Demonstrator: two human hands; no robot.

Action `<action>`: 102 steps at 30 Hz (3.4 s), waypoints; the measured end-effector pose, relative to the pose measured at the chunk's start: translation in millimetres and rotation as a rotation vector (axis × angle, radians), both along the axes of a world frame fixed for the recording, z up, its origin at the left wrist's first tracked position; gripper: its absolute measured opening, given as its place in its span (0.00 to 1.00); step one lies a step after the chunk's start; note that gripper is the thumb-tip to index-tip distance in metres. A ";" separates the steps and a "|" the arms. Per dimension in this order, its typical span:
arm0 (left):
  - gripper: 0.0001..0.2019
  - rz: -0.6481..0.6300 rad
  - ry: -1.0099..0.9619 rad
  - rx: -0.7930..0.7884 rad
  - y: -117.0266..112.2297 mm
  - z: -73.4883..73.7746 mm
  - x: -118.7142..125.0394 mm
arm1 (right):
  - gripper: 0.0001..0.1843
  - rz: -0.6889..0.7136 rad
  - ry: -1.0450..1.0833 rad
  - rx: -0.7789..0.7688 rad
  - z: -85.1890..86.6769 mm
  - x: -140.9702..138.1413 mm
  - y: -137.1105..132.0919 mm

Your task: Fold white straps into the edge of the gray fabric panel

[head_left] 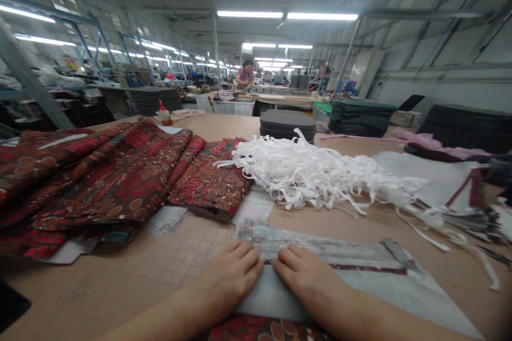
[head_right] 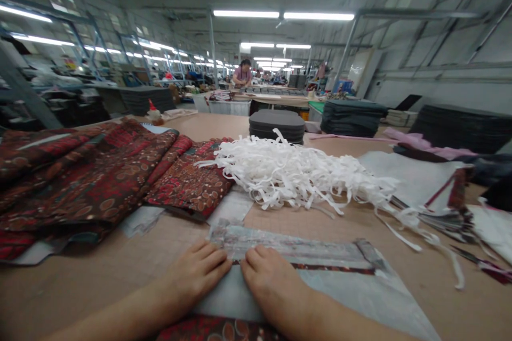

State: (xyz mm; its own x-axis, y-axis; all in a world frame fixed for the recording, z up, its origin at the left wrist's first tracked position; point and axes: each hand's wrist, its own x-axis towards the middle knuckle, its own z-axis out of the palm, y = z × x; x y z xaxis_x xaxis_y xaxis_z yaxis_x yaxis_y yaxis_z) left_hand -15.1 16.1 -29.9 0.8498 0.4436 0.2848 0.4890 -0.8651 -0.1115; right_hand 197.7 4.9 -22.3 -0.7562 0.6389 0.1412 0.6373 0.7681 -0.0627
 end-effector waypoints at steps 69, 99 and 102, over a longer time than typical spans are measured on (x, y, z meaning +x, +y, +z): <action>0.04 0.287 -0.277 -0.120 -6.8 -11.1 -22.1 | 0.08 0.134 0.323 -0.441 7.1 -54.5 65.9; 0.15 0.195 -0.160 0.119 -0.8 -19.8 -26.5 | 0.09 0.119 0.028 -0.030 13.5 -22.4 26.0; 0.17 0.032 -0.174 0.260 11.5 -30.0 -36.7 | 0.09 0.082 -0.078 0.015 21.6 12.2 5.6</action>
